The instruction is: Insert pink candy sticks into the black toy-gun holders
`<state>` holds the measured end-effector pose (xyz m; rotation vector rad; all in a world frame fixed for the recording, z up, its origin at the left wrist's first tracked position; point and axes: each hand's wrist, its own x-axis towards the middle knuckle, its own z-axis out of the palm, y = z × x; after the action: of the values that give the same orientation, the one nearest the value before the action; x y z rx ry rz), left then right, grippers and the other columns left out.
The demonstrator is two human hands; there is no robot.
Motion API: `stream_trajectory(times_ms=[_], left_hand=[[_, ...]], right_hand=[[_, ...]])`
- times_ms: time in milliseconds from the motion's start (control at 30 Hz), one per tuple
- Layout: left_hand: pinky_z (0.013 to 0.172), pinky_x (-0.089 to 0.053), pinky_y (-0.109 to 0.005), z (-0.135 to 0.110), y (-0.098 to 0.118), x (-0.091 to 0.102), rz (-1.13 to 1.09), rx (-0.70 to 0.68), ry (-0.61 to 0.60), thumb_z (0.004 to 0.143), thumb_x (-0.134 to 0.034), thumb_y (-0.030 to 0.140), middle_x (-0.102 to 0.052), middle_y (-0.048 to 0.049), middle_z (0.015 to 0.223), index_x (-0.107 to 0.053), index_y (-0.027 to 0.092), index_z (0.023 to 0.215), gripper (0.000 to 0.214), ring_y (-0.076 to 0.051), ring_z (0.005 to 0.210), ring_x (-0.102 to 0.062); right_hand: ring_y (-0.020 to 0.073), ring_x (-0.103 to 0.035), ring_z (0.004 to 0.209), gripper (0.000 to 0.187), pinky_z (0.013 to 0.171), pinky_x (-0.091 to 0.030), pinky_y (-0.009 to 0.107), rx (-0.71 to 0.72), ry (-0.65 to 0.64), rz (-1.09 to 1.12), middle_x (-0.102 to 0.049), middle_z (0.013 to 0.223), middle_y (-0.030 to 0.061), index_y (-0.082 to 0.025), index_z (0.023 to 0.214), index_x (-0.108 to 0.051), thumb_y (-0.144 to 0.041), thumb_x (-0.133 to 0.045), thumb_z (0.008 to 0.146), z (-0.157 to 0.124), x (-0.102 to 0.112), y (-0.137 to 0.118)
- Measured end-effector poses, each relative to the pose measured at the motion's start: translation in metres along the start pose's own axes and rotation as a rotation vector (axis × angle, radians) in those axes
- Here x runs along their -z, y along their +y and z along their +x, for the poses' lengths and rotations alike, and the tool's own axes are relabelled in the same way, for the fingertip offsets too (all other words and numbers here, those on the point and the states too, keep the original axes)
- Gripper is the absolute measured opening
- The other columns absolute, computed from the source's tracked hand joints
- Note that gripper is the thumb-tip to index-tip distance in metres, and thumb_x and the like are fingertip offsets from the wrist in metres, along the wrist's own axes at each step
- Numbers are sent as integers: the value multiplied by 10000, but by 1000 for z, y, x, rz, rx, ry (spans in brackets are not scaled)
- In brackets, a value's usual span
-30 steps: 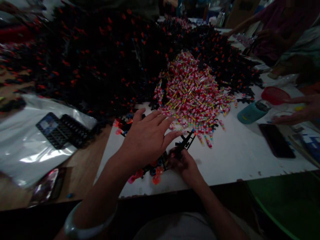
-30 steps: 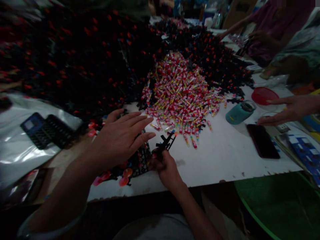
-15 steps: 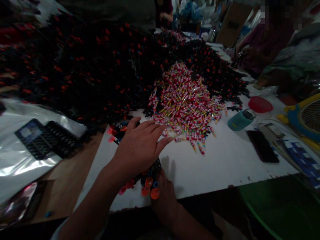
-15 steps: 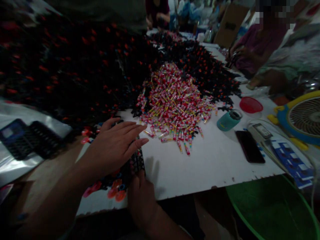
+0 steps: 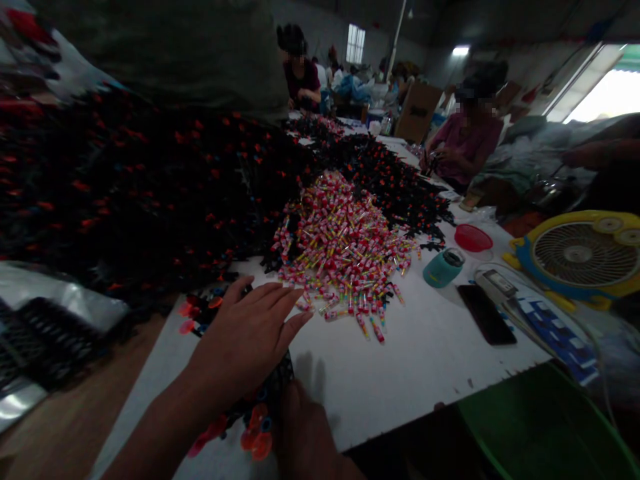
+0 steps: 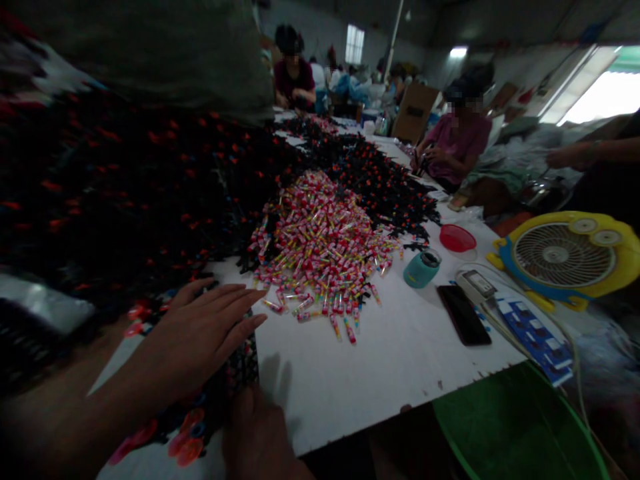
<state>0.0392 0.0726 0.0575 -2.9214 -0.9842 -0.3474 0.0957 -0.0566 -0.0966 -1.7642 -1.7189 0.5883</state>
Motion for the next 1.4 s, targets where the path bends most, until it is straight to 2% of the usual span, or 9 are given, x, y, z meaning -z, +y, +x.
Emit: stream_trajectory(times_ms=[100, 233, 367, 467, 600, 867, 1033, 1233, 1400], left_hand=[[1032, -233, -543, -3, -7, 2, 5, -21, -3, 939, -294, 466, -662, -71, 1184, -618, 202, 1157, 472, -288, 1136, -559], [1002, -265, -545, -6, -15, 3, 0, -35, 0, 922, -311, 495, -663, -66, 1186, -629, 239, 1144, 464, -302, 1122, -571], [1020, -260, -544, 1, -17, 2, -39, -56, -35, 905, -369, 512, -668, -43, 1178, -619, 267, 1156, 431, -290, 1108, -584], [1030, -254, -557, 11, -14, 0, -44, -39, -49, 905, -383, 510, -673, -51, 1164, -629, 251, 1136, 426, -286, 1094, -593], [1024, -272, -569, 18, -14, -2, -32, -50, -56, 904, -375, 525, -677, -58, 1156, -638, 243, 1119, 441, -287, 1079, -601], [1091, -215, -500, 6, -29, -3, 18, -151, 130, 876, -375, 584, -601, -22, 1286, -575, 300, 1199, 474, -266, 1203, -518], [1059, -252, -552, -1, -35, -2, -6, -43, -38, 847, -451, 580, -536, -30, 1360, -567, 298, 1223, 484, -311, 1284, -425], [1019, -266, -508, 1, -21, 8, -85, 30, -83, 888, -420, 522, -668, -35, 1153, -646, 276, 1103, 397, -280, 1145, -527], [976, -275, -464, -2, -7, 23, -134, 103, -119, 942, -345, 452, -685, -36, 823, -685, 215, 790, 442, -222, 978, -558]], right_hand=[[123, -619, 644, 194, 572, -492, 197, 60, 35, 246, -632, 806, 9, -197, 945, -573, -115, -434, 838, 19, 60, 34], [179, -591, 917, 337, 824, -478, 306, -75, 452, -41, -644, 948, 80, -164, 993, -630, -55, -366, 813, 77, 156, 113], [221, -533, 1069, 421, 971, -389, 392, -44, 414, -133, -639, 1085, 94, -162, 1017, -665, -1, -419, 717, 137, 199, 172], [212, -521, 1102, 483, 985, -387, 370, 7, 365, -157, -606, 1158, 108, -144, 1118, -637, 0, -429, 707, 153, 191, 180], [154, -545, 1091, 525, 944, -433, 297, 54, 313, -158, -591, 1196, 66, -193, 1213, -584, -13, -362, 774, 140, 176, 179], [221, -541, 1067, 356, 963, -399, 399, 46, 233, -263, -632, 1138, 87, -202, 1048, -678, -47, -510, 775, 129, 203, 197], [208, -541, 1050, 304, 942, -396, 364, 47, 171, -307, -650, 1081, 76, -196, 1054, -669, -90, -482, 839, 109, 214, 189], [255, -344, 1316, 571, 1024, -324, 450, -28, 238, -440, -390, 1438, 125, -194, 1397, -391, -435, -493, 890, 66, 159, 174], [324, -334, 1317, 526, 1041, -252, 581, -5, 447, -450, -426, 1400, 169, -162, 1357, -437, -451, -390, 921, 60, 114, 145]])
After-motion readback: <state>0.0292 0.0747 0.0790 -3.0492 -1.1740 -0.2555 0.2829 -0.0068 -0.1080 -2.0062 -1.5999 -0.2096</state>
